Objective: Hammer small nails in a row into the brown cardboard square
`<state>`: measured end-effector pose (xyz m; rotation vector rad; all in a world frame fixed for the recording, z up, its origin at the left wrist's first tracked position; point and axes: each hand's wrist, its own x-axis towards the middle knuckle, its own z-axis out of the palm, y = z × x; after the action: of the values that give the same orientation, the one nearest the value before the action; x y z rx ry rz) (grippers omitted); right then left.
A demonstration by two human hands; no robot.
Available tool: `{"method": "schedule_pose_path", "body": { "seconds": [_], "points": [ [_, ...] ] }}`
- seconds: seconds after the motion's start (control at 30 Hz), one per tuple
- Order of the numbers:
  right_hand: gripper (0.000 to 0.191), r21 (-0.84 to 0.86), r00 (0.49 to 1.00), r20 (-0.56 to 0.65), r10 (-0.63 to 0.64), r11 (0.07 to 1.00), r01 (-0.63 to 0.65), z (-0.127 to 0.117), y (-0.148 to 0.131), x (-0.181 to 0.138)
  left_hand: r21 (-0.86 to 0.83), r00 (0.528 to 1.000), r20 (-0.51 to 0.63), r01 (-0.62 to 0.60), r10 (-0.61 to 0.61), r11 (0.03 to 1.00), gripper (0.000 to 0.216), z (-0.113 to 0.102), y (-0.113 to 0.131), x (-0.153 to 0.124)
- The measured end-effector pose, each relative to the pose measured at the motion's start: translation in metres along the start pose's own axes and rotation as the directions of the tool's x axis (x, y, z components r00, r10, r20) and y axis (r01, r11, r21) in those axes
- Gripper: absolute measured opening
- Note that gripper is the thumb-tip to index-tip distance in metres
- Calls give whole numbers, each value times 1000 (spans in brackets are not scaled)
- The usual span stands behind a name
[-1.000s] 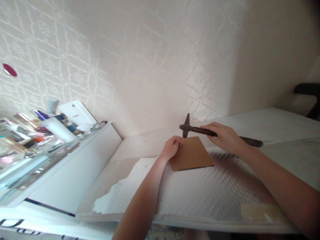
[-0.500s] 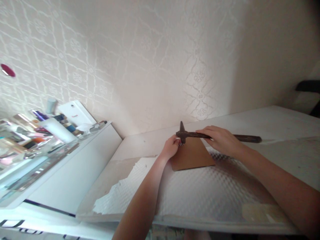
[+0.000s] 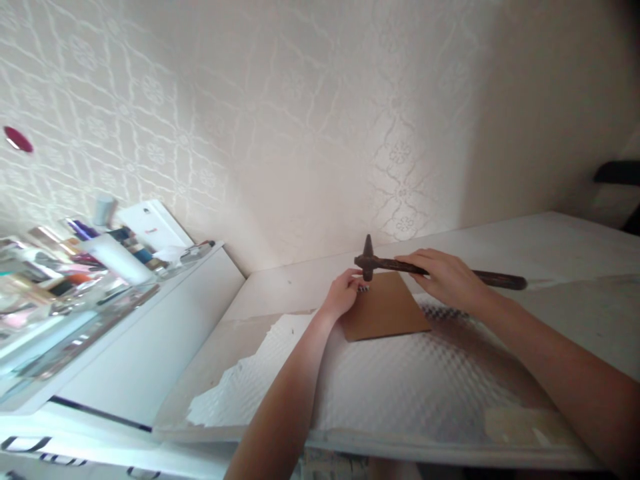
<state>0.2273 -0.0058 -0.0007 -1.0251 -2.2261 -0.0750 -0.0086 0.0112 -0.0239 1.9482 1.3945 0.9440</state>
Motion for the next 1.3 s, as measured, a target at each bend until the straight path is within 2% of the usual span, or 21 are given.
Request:
{"method": "schedule_pose_path", "body": {
  "seconds": [0.13, 0.3, 0.47, 0.67, 0.83, 1.03, 1.13, 1.2, 1.3],
  "points": [
    [40, 2, 999, 40, -2, 1000, 2, 0, 0, 0, 36, 1000, -14, -25, 26, 999, 22, 0, -3, 1],
    [39, 4, 1000, -24, 12, 1000, -12, -2, 0, 1, -13, 1000, 7, 9, -9, 1000, 26, 0, -1, -1],
    [38, -10, 1000, 6, -23, 1000, 23, 0, 0, -1, 12, 1000, 8, 4, -4, 1000, 23, -2, 3, -1],
    [36, -16, 995, -93, -37, 999, 36, 1, 2, -1, -10, 1000, -2, 20, -20, 1000, 29, -4, -1, 0],
    [35, -30, 997, -39, -66, 997, 65, 2, 2, -1, -44, 998, -32, 54, -56, 998, 32, -13, -2, 0],
    [36, -40, 994, -102, -36, 999, 32, 2, 4, 0, 38, 993, -9, 120, -120, 992, 33, -25, -6, 2],
    [35, -39, 997, -69, -34, 999, 31, 4, 3, -1, 62, 989, 47, 138, -141, 989, 33, -28, -2, 0],
    [34, -32, 999, -37, -39, 999, 38, 4, 2, -1, 75, 980, 143, 127, -137, 989, 36, -32, 3, -4],
    [35, -28, 998, -59, -27, 999, 26, 3, 2, 0, 78, 941, 318, 95, -115, 992, 57, -39, 13, -12]
  ]
}}
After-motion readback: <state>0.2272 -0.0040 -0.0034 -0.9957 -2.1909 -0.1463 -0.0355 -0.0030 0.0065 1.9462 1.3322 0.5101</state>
